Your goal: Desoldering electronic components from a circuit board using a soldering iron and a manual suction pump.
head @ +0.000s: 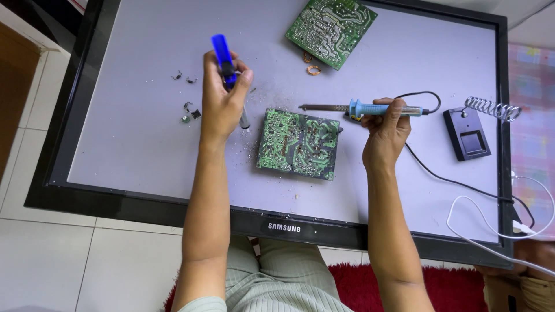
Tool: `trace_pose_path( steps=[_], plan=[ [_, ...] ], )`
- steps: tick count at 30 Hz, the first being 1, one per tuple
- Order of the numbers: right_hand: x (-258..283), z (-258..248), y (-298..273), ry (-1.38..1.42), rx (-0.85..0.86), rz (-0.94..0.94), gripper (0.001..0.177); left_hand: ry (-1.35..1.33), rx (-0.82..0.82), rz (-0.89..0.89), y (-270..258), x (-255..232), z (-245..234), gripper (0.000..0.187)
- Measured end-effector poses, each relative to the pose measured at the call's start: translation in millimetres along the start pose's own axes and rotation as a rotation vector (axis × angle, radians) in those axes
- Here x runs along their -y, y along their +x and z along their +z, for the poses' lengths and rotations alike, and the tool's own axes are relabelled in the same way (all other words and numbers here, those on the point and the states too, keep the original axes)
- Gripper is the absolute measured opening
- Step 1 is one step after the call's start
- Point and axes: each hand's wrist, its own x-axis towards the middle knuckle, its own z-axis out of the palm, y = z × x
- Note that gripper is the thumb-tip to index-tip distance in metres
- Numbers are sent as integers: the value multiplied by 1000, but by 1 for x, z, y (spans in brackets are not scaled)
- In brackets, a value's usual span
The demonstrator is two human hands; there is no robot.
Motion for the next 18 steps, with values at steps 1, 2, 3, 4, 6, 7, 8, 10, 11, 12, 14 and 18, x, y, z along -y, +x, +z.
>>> trace_pose_path(
  steps=[1, 2, 3, 4, 6, 7, 8, 10, 11, 12, 14, 18],
  plan=[
    [1, 1, -3, -1, -1, 3, 49, 0, 1, -3, -2, 3, 0, 29],
    [2, 3, -5, -41, 22, -18, 50, -96, 1, 25, -4, 6, 0, 31],
    [3, 4, -8, -79, 47, -39, 52, -192, 0, 53, -7, 8, -1, 36],
    [4, 5, -11, -80, 47, -35, 52, -191, -1, 50, -9, 11, 0, 36],
    [6, 8, -15, -179, 161, -106, 46, -194, 21, 52, -10, 14, 1, 34],
    [5, 7, -15, -180, 162, -104, 46, -193, 21, 50, -10, 16, 4, 34],
    [5, 6, -14, -189, 183, -121, 45, -230, 55, 46, -10, 18, 6, 34],
    [7, 5, -14, -201, 204, -134, 43, -267, 89, 39, -12, 22, 13, 35],
    [11, 5, -14, -219, 217, -123, 27, -277, 99, 51, -14, 22, 16, 33],
    [15, 6, -13, -237, 230, -112, 14, -287, 110, 64, -15, 23, 20, 32],
    [11, -1, -10, -189, 295, -103, 16, -276, 91, 46, -19, 19, 25, 31],
    [14, -4, -8, -141, 369, -95, 22, -269, 61, 33, -21, 18, 26, 27]
  ],
)
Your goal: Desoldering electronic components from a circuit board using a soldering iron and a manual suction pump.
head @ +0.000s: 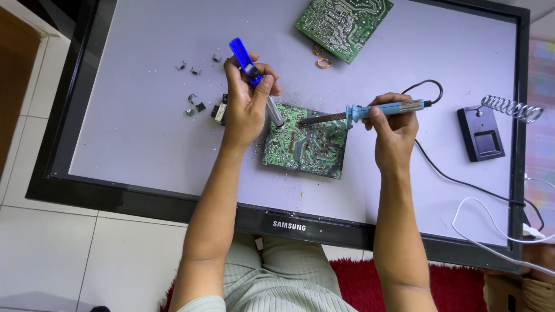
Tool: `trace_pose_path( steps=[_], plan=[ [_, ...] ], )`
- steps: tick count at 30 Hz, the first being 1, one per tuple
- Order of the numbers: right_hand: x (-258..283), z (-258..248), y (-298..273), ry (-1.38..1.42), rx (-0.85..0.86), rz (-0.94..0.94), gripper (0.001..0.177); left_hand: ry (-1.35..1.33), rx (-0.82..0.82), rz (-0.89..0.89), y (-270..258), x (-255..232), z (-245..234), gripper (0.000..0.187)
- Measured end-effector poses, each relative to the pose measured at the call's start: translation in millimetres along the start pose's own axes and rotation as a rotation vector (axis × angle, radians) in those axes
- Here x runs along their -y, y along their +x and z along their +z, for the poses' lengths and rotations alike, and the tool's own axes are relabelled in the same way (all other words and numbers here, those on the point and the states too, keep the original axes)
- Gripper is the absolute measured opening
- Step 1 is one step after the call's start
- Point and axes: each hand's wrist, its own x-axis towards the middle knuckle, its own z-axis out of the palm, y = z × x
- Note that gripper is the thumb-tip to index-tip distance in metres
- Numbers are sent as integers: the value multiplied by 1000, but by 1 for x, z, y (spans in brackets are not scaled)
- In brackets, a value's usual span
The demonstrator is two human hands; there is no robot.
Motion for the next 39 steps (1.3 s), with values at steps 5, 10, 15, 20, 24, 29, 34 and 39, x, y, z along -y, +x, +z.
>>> trace_pose_path(
  steps=[5, 10, 15, 20, 24, 29, 34, 39],
  plan=[
    [1, 5, -4, 6, -68, -54, 25, -11, -66, 41, 2, -11, -8, 23],
    [1, 17, -11, 35, -33, -33, 32, -164, -124, 15, 3, -8, -21, 43],
    [-19, 12, -10, -54, 21, -159, 26, -192, -193, 34, 7, 31, -27, 64],
    [-21, 10, -7, -60, 4, -179, 26, -64, -142, 72, 6, 32, -20, 59],
    [-23, 5, -4, -58, -6, -204, 25, -9, -122, 97, 6, 34, -16, 57],
    [-6, 18, -11, 24, -55, -61, 28, -37, -34, -5, 5, 23, -19, 29],
    [-8, 17, -10, 4, -60, -44, 28, 99, -4, -23, 5, -1, -19, 16],
    [-5, 19, -10, 4, -42, -41, 25, 163, -7, 99, 1, -7, -19, 31]
  ],
)
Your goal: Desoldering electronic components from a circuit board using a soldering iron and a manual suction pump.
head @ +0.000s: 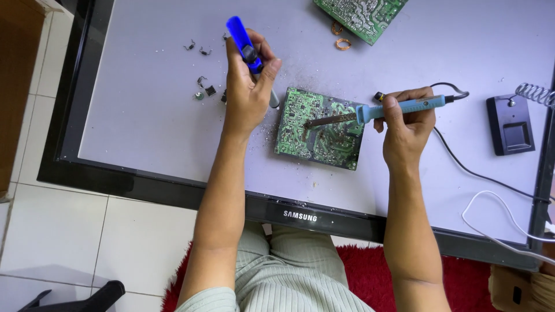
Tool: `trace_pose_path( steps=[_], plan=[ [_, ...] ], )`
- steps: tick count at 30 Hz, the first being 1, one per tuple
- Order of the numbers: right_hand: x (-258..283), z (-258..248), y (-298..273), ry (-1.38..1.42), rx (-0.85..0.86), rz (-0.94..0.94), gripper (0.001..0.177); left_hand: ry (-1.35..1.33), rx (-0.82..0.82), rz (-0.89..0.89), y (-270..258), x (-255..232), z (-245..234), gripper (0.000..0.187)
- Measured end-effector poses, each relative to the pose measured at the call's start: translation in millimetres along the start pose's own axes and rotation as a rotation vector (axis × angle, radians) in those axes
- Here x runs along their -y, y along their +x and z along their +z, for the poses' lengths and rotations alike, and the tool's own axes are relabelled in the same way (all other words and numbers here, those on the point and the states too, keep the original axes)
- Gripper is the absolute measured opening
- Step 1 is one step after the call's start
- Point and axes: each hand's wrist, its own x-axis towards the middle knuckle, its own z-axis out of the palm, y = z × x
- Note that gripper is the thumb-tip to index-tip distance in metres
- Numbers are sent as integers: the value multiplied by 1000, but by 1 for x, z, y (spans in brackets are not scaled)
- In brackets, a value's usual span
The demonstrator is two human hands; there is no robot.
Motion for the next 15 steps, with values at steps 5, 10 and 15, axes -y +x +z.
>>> trace_pose_path(
  steps=[5, 10, 15],
  plan=[
    [3, -3, -1, -63, 18, 4, 24, -78, 22, 9, -1, -3, 4, 26],
    [12, 1, -7, -133, 75, -83, 25, -149, 79, -48, -3, -13, 7, 22],
    [15, 6, -11, -123, 86, -159, 24, -133, 83, -53, -4, -11, 6, 21]
  ],
)
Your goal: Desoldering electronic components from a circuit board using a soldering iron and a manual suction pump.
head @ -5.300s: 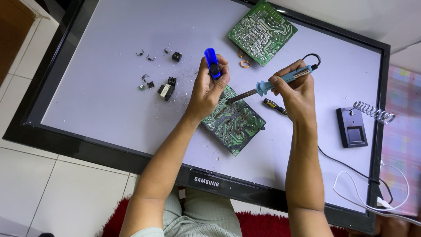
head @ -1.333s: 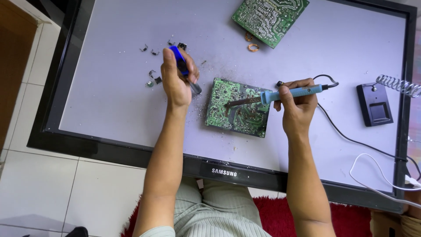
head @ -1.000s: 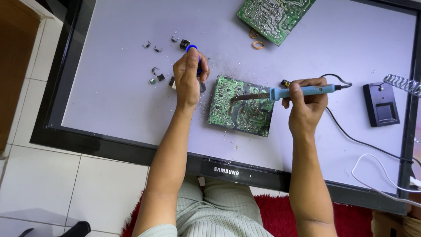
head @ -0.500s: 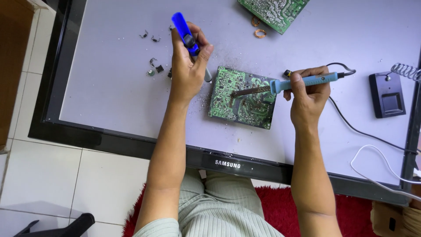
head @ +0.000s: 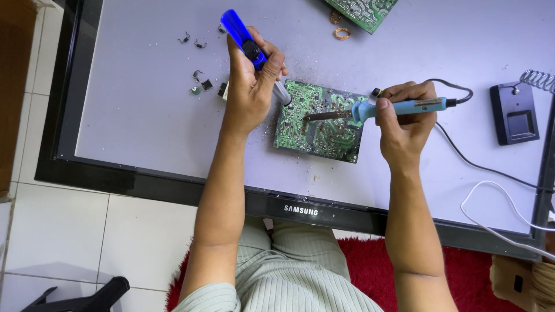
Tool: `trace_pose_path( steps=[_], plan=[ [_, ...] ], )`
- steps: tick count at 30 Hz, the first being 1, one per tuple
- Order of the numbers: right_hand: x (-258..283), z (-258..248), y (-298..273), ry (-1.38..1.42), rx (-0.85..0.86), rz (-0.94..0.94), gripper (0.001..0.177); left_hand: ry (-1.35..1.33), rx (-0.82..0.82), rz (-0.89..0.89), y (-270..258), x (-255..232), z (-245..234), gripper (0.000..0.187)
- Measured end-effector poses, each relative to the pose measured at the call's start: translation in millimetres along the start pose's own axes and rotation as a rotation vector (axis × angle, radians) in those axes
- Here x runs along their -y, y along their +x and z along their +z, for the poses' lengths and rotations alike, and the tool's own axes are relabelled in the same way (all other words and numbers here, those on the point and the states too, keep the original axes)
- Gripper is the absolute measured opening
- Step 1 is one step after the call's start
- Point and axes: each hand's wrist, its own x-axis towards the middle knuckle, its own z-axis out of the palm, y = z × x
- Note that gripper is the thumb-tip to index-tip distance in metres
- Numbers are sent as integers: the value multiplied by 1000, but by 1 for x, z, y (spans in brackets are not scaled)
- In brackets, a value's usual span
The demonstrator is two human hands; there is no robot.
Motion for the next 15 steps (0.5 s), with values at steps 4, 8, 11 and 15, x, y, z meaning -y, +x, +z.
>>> trace_pose_path(
  steps=[4, 8, 11, 15],
  plan=[
    [-2, 3, 0, 23, -33, 6, 28, -28, 12, 9, 0, -3, 3, 19],
    [-8, 1, 2, 46, -100, 67, 27, 8, 41, -8, 0, -3, 5, 22],
    [-10, 1, 3, 44, -131, 107, 29, 32, 45, -7, -2, 1, 6, 23],
    [-10, 2, 3, 30, -142, 125, 28, 22, 93, 4, -1, -3, 11, 20]
  ],
)
